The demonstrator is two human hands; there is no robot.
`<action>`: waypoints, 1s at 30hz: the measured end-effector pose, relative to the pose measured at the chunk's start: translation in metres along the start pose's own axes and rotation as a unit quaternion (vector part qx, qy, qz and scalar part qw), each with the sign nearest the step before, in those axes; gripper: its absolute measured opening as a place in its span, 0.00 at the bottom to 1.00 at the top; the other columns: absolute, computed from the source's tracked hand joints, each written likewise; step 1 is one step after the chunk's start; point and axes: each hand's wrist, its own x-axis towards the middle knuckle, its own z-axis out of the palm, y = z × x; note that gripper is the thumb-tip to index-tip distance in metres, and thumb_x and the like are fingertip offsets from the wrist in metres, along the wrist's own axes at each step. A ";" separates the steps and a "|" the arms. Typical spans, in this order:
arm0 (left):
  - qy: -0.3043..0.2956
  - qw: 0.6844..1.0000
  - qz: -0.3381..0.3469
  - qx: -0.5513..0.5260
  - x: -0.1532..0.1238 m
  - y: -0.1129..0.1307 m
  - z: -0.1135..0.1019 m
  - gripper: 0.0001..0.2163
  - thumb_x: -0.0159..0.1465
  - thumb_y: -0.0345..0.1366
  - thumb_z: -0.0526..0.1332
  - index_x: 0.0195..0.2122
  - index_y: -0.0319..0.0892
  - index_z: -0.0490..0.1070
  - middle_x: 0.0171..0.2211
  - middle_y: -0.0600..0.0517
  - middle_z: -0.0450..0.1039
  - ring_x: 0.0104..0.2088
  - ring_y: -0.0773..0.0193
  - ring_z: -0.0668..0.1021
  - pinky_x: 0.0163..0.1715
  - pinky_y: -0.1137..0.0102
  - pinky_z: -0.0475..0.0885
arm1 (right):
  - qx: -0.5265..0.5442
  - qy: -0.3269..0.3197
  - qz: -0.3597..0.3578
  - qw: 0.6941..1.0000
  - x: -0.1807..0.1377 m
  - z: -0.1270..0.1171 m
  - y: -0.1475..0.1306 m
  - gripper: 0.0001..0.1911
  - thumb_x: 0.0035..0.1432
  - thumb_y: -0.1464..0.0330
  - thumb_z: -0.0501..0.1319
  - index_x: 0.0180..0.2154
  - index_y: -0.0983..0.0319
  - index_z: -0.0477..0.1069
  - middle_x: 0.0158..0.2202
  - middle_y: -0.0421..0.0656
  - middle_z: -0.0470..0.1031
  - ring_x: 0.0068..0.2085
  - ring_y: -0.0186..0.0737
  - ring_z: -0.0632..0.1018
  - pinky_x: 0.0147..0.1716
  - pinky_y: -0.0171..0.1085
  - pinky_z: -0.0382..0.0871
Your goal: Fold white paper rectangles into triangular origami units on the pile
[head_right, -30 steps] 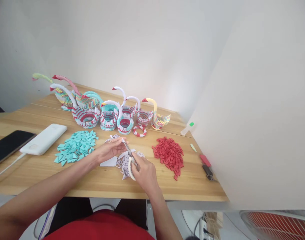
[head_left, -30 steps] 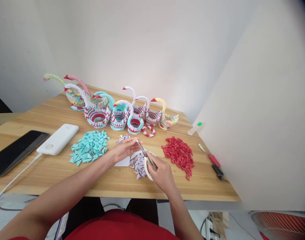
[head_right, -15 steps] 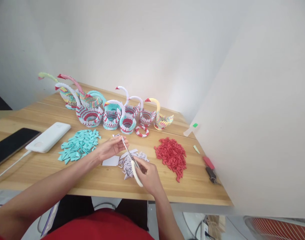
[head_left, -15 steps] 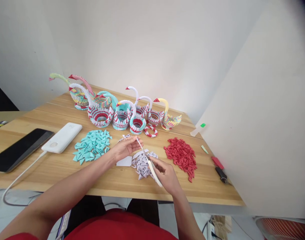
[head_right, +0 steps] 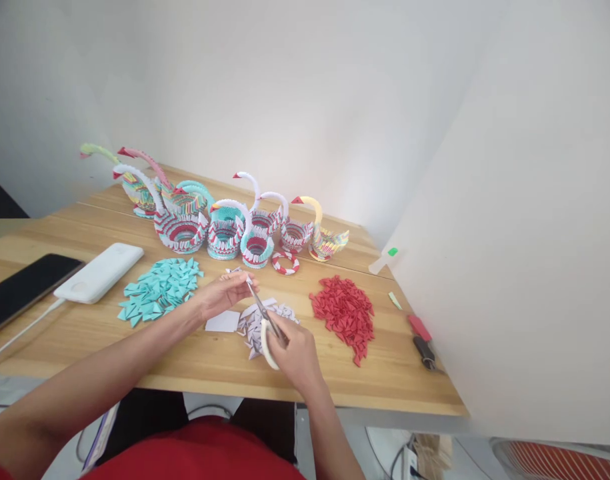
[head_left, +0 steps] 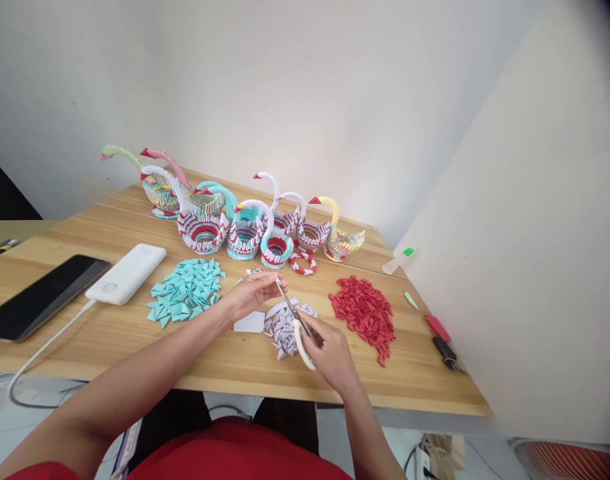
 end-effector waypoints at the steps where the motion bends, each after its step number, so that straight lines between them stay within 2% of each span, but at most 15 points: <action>1: 0.005 1.000 0.020 0.016 0.001 -0.001 0.000 0.10 0.55 0.34 0.68 0.36 0.34 0.75 0.36 0.43 0.77 0.39 0.60 0.79 0.45 0.66 0.69 | -0.044 0.017 -0.020 0.999 0.000 0.003 -0.001 0.20 0.57 0.70 0.56 0.52 0.60 0.72 0.41 0.47 0.79 0.38 0.42 0.79 0.41 0.39 0.73; 4: 0.037 0.998 0.052 0.029 0.003 -0.004 -0.001 0.11 0.54 0.35 0.69 0.35 0.34 0.76 0.36 0.44 0.78 0.38 0.60 0.79 0.43 0.68 0.68 | -0.132 0.046 -0.056 0.989 0.002 0.012 -0.005 0.22 0.57 0.71 0.55 0.53 0.61 0.70 0.39 0.49 0.78 0.37 0.42 0.79 0.40 0.37 0.72; 8: 0.056 0.998 0.027 0.005 0.005 -0.005 -0.004 0.11 0.53 0.35 0.69 0.36 0.35 0.75 0.36 0.44 0.78 0.37 0.59 0.79 0.43 0.67 0.69 | -0.128 0.024 -0.042 0.991 0.008 0.018 -0.006 0.22 0.57 0.70 0.56 0.54 0.60 0.69 0.37 0.47 0.78 0.36 0.41 0.78 0.38 0.36 0.71; 13: 0.055 0.998 0.004 -0.003 0.007 -0.004 -0.009 0.12 0.53 0.35 0.70 0.37 0.35 0.74 0.36 0.43 0.78 0.38 0.57 0.80 0.45 0.66 0.69 | 0.040 -0.053 0.054 0.996 0.014 0.015 -0.005 0.21 0.58 0.66 0.55 0.53 0.57 0.70 0.24 0.37 0.74 0.24 0.33 0.72 0.25 0.31 0.67; 17: 0.051 0.999 -0.007 -0.007 0.007 -0.003 -0.010 0.10 0.55 0.33 0.68 0.37 0.34 0.73 0.36 0.42 0.78 0.38 0.58 0.80 0.46 0.66 0.70 | 0.190 -0.098 0.119 0.970 0.016 0.011 -0.005 0.22 0.59 0.64 0.55 0.54 0.59 0.69 0.26 0.39 0.75 0.22 0.33 0.72 0.21 0.31 0.67; 19: 0.052 0.999 -0.007 -0.012 0.007 -0.003 -0.010 0.09 0.56 0.31 0.67 0.37 0.35 0.73 0.36 0.43 0.78 0.38 0.60 0.80 0.45 0.67 0.71 | 0.221 -0.111 0.132 0.960 0.014 0.009 -0.005 0.23 0.58 0.64 0.55 0.55 0.59 0.68 0.27 0.40 0.77 0.21 0.33 0.72 0.20 0.31 0.67; 23: 0.060 0.998 -0.002 -0.029 0.007 -0.002 -0.010 0.06 0.57 0.29 0.65 0.36 0.35 0.73 0.35 0.46 0.78 0.36 0.62 0.80 0.43 0.69 0.73 | 0.185 -0.099 0.103 0.972 0.006 0.002 0.000 0.21 0.56 0.66 0.57 0.52 0.58 0.71 0.30 0.41 0.79 0.24 0.34 0.74 0.23 0.32 0.70; 26: 0.072 0.997 -0.002 -0.037 0.008 0.000 -0.010 0.04 0.58 0.28 0.64 0.35 0.36 0.74 0.36 0.45 0.78 0.37 0.62 0.80 0.43 0.68 0.73 | 0.138 -0.056 0.078 0.986 0.000 -0.011 0.008 0.20 0.57 0.64 0.57 0.51 0.59 0.72 0.39 0.44 0.79 0.34 0.39 0.79 0.32 0.35 0.74; 28: 0.071 0.997 0.007 -0.038 0.009 0.001 -0.012 0.03 0.59 0.29 0.64 0.35 0.36 0.74 0.36 0.45 0.78 0.37 0.61 0.80 0.43 0.68 0.73 | 0.066 -0.006 0.074 0.995 -0.005 -0.022 0.017 0.21 0.58 0.64 0.56 0.52 0.60 0.71 0.43 0.46 0.78 0.40 0.42 0.79 0.38 0.37 0.73; 30: 0.066 0.997 0.016 -0.035 0.010 0.001 -0.014 0.03 0.59 0.30 0.64 0.34 0.36 0.74 0.36 0.45 0.78 0.37 0.61 0.80 0.43 0.68 0.73 | -0.044 0.046 0.084 0.994 -0.009 -0.032 0.032 0.21 0.58 0.65 0.56 0.53 0.58 0.70 0.43 0.45 0.79 0.40 0.42 0.79 0.38 0.38 0.73</action>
